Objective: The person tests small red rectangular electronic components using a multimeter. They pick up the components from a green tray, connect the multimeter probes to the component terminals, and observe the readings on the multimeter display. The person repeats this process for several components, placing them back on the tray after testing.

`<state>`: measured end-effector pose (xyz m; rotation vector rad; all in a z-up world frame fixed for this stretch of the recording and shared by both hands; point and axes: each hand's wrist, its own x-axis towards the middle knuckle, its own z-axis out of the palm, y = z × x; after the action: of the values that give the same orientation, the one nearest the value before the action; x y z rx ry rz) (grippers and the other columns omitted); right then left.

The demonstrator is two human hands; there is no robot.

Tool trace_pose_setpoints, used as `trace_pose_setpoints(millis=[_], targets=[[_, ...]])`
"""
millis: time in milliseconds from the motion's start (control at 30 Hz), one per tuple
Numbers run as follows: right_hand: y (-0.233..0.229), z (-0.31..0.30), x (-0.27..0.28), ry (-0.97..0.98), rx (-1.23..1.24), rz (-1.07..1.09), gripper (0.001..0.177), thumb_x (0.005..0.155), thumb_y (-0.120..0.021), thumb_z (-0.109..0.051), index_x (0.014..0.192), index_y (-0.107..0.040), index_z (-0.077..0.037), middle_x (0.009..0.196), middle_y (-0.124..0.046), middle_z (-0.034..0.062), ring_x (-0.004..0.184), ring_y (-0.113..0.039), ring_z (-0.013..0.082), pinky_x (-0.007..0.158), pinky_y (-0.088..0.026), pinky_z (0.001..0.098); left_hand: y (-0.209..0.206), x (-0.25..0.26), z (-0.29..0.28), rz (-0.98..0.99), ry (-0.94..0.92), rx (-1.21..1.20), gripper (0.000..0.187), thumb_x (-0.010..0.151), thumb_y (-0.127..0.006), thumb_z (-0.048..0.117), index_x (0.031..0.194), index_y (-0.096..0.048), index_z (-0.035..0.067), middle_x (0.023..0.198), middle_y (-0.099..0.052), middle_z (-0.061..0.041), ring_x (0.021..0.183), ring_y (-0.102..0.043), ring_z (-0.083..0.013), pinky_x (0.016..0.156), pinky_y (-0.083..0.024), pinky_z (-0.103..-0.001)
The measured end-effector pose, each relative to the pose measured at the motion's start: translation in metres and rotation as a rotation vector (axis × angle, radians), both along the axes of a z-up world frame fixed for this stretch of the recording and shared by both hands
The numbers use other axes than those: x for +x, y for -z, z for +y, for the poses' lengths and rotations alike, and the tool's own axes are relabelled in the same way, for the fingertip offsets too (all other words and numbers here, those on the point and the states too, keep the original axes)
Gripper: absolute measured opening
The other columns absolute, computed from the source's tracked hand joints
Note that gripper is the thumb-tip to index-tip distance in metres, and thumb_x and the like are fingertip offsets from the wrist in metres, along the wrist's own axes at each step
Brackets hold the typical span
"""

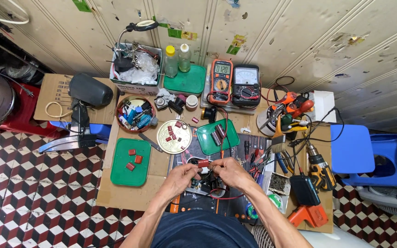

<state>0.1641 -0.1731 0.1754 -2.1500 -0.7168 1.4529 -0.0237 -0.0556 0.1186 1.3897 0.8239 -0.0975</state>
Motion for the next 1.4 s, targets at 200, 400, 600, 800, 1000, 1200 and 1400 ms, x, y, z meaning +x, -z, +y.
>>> trace_pose_setpoints(millis=[200,400,600,800,1000,1200,1400], targets=[[0.002,0.001,0.002,-0.048,0.01,-0.034,0.033,0.097,-0.058,-0.025,0.117,-0.078,-0.01,0.074,-0.068,0.0016,0.064,-0.057,0.0112,0.06,-0.048,0.0304,-0.003,-0.001,0.0,-0.011,0.045,0.031,0.038,0.1,-0.053,0.032,0.119,-0.073,0.007,0.085,-0.076,-0.003,0.06,-0.057,-0.0084,0.056,-0.049,-0.026],[0.006,0.001,0.003,-0.07,0.002,-0.041,0.032,0.096,-0.058,-0.023,0.117,-0.078,-0.011,0.075,-0.068,0.0032,0.065,-0.057,0.0127,0.06,-0.049,0.0319,-0.013,-0.002,0.0,0.005,0.074,0.05,0.041,0.101,-0.05,0.034,0.118,-0.073,0.005,0.086,-0.078,-0.004,0.058,-0.06,-0.0102,0.055,-0.052,-0.028],[0.012,-0.001,0.002,-0.084,0.001,-0.052,0.032,0.095,-0.058,-0.021,0.118,-0.078,-0.011,0.077,-0.071,0.002,0.066,-0.061,0.0121,0.062,-0.051,0.0306,-0.011,-0.002,-0.002,-0.002,0.054,0.037,0.037,0.101,-0.051,0.032,0.113,-0.073,0.005,0.085,-0.078,-0.004,0.058,-0.059,-0.0102,0.055,-0.051,-0.028],[0.007,0.0,0.002,-0.104,-0.01,-0.046,0.032,0.095,-0.058,-0.021,0.118,-0.077,-0.01,0.077,-0.07,0.0029,0.067,-0.06,0.0126,0.062,-0.05,0.0317,-0.016,-0.003,-0.003,0.019,0.083,0.078,0.033,0.101,-0.051,0.029,0.11,-0.074,0.008,0.08,-0.077,-0.002,0.06,-0.057,-0.0087,0.056,-0.048,-0.027],[0.032,-0.009,-0.001,-0.123,0.004,-0.05,0.031,0.094,-0.059,-0.02,0.118,-0.077,-0.011,0.083,-0.074,0.0015,0.071,-0.064,0.0119,0.067,-0.052,0.0298,-0.009,-0.01,-0.008,0.036,0.084,0.125,0.031,0.101,-0.051,0.028,0.107,-0.075,0.008,0.074,-0.073,-0.001,0.06,-0.053,-0.0089,0.056,-0.043,-0.028],[0.037,-0.01,0.005,-0.074,0.036,-0.042,0.028,0.091,-0.062,-0.016,0.111,-0.08,-0.007,0.08,-0.073,0.0058,0.073,-0.064,0.0137,0.068,-0.053,0.0309,0.028,-0.005,-0.005,0.015,0.084,0.162,0.029,0.1,-0.052,0.029,0.102,-0.075,0.011,0.072,-0.072,0.0,0.063,-0.056,-0.0078,0.059,-0.045,-0.027],[0.039,-0.011,0.005,-0.029,0.036,0.054,0.026,0.092,-0.063,-0.016,0.11,-0.079,-0.005,0.079,-0.072,0.0033,0.071,-0.062,0.0111,0.065,-0.05,0.0288,0.062,-0.007,-0.006,-0.006,0.053,0.053,0.025,0.099,-0.057,0.026,0.101,-0.075,0.009,0.072,-0.072,-0.001,0.066,-0.061,-0.0077,0.061,-0.047,-0.025]])
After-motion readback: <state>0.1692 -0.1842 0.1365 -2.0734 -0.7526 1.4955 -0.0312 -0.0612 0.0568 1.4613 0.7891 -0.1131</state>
